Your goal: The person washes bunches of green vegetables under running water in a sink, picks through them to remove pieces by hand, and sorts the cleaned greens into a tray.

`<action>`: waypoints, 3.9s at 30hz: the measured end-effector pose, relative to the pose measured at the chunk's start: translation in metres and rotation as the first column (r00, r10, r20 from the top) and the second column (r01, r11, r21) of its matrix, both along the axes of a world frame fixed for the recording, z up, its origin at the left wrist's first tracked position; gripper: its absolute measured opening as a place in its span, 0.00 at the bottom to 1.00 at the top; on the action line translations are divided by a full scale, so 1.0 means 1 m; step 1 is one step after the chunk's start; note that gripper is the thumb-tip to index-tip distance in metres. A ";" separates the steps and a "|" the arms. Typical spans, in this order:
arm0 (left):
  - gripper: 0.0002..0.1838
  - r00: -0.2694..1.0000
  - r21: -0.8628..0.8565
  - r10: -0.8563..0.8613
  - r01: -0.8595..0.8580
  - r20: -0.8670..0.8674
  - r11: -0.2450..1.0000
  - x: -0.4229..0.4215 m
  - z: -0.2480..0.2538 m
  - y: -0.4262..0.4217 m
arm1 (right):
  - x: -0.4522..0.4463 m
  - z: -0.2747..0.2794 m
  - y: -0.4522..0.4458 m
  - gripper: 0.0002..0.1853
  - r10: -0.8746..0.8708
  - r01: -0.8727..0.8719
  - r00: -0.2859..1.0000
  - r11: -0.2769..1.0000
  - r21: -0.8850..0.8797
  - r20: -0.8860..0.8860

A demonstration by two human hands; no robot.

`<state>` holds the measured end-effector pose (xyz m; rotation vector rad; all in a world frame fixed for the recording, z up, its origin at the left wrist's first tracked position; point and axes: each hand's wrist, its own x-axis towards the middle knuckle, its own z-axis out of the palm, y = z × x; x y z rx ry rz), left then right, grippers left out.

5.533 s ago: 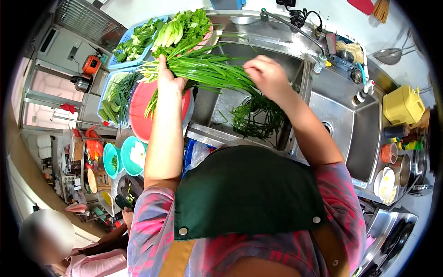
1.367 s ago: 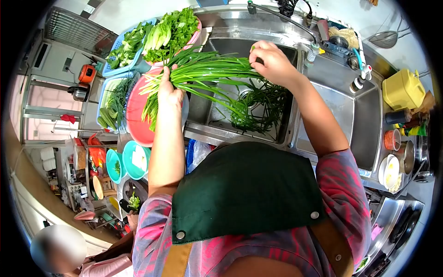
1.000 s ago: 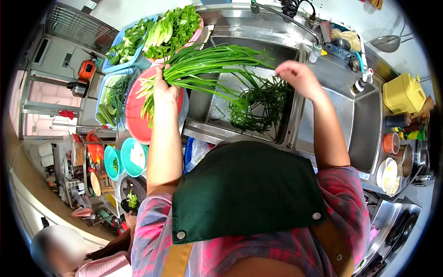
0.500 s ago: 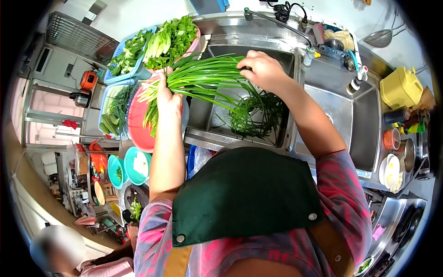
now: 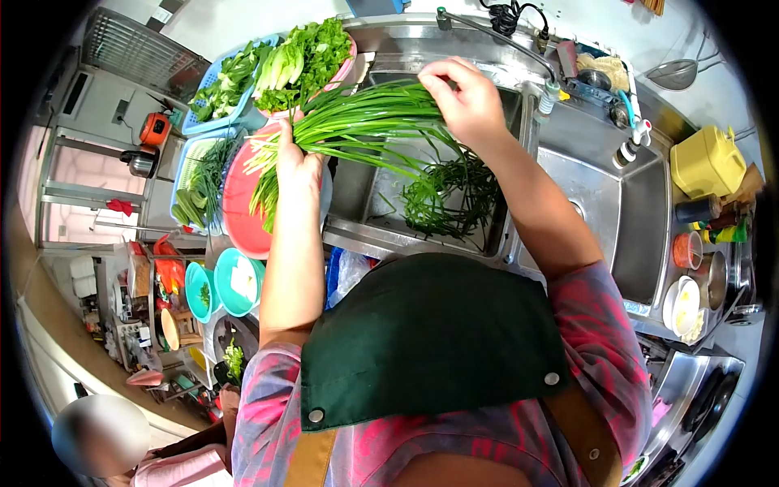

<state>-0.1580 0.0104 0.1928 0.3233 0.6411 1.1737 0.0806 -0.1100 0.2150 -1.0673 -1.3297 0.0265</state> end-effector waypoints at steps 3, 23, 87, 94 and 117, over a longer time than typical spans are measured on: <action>0.20 1.000 -0.008 0.007 -0.007 0.006 1.000 -0.004 -0.007 0.009 | -0.021 0.008 -0.032 0.07 0.172 -0.173 0.985 0.949 -0.265 -0.027; 0.23 0.995 0.082 0.065 -0.071 0.079 0.994 -0.005 0.002 0.004 | -0.061 -0.024 -0.034 0.04 0.197 -0.165 0.938 0.977 -0.133 0.284; 0.18 0.976 -0.097 -0.081 0.103 0.202 0.990 -0.041 -0.022 0.035 | 0.040 0.021 -0.001 0.11 0.431 -0.642 0.645 0.754 -0.142 -0.631; 0.23 0.999 -0.160 0.019 -0.013 0.041 0.987 -0.040 0.001 0.013 | 0.093 -0.033 -0.033 0.13 0.355 -0.639 0.442 0.769 -0.012 -0.824; 0.25 0.998 -0.162 -0.021 0.031 0.063 0.986 -0.037 -0.008 0.016 | 0.016 -0.010 -0.019 0.14 0.101 -0.014 0.946 0.962 0.273 -0.307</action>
